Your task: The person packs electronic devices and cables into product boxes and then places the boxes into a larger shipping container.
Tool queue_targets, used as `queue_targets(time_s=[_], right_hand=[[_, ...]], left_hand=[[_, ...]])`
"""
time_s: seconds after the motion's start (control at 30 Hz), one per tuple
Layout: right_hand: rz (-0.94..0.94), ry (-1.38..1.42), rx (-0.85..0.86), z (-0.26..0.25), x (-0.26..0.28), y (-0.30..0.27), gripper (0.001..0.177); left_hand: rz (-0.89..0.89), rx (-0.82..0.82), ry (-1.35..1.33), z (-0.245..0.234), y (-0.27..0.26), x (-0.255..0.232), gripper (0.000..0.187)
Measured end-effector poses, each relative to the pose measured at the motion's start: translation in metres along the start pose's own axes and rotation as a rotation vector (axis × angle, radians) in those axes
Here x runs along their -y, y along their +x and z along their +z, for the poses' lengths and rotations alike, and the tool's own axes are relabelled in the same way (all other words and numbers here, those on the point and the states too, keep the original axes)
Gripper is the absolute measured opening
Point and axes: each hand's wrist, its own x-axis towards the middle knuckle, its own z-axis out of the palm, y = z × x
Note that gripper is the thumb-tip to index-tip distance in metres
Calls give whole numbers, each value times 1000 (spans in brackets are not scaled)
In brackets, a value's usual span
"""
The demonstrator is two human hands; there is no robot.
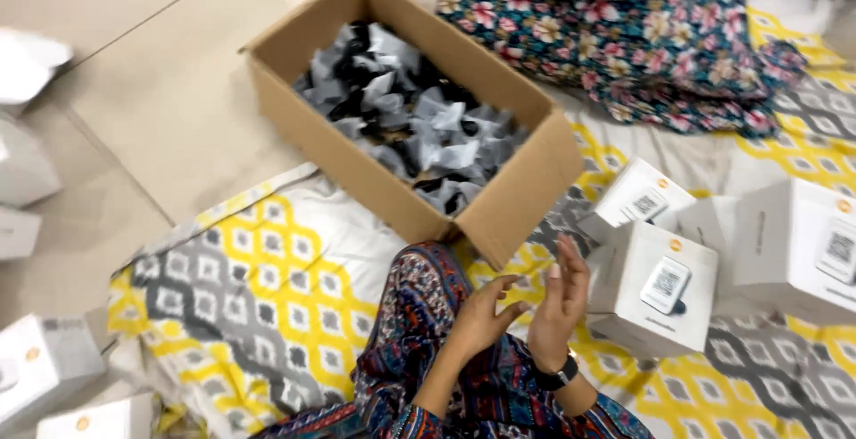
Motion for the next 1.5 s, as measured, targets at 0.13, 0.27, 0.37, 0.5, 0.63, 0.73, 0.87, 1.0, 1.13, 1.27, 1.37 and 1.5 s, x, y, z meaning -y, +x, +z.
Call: queue_targets(time_s=[0.13, 0.27, 0.37, 0.5, 0.63, 0.73, 0.87, 1.0, 1.13, 1.27, 1.37, 1.5], right_hand=[[82, 143, 408, 99, -13, -51, 29], [-2, 63, 865, 188, -20, -128, 27], [-73, -17, 1128, 235, -36, -188, 27], [-68, -147, 1443, 283, -68, -264, 31], [-143, -188, 1597, 325, -103, -328, 36], [-211, -228, 1662, 361, -116, -362, 44], [-231, -215, 1663, 413, -151, -398, 67], [49, -151, 1833, 438, -162, -412, 93], [151, -231, 1880, 432, -110, -399, 90], [359, -10, 1615, 418, -58, -375, 68], [477, 276, 1370, 407, -45, -344, 52], [677, 472, 1089, 368, -48, -269, 45]], left_hand=[[-166, -251, -218, -85, -47, 37, 50], [-226, -568, 77, -184, -128, 43, 34], [-344, -802, 337, -242, -198, 70, 40], [-664, -1103, 505, -299, -298, 103, 56], [-772, -1350, 649, -326, -364, 147, 66], [-934, -1725, 731, -328, -388, 191, 90], [-1009, -1855, 388, -324, -389, 195, 105], [-1134, -1799, 349, -325, -384, 177, 105], [-1121, -1795, 148, -328, -382, 147, 96], [-696, -1907, 292, -329, -368, 139, 81], [-450, -1894, 403, -334, -340, 94, 80], [-145, -1732, 264, -332, -297, 47, 69]])
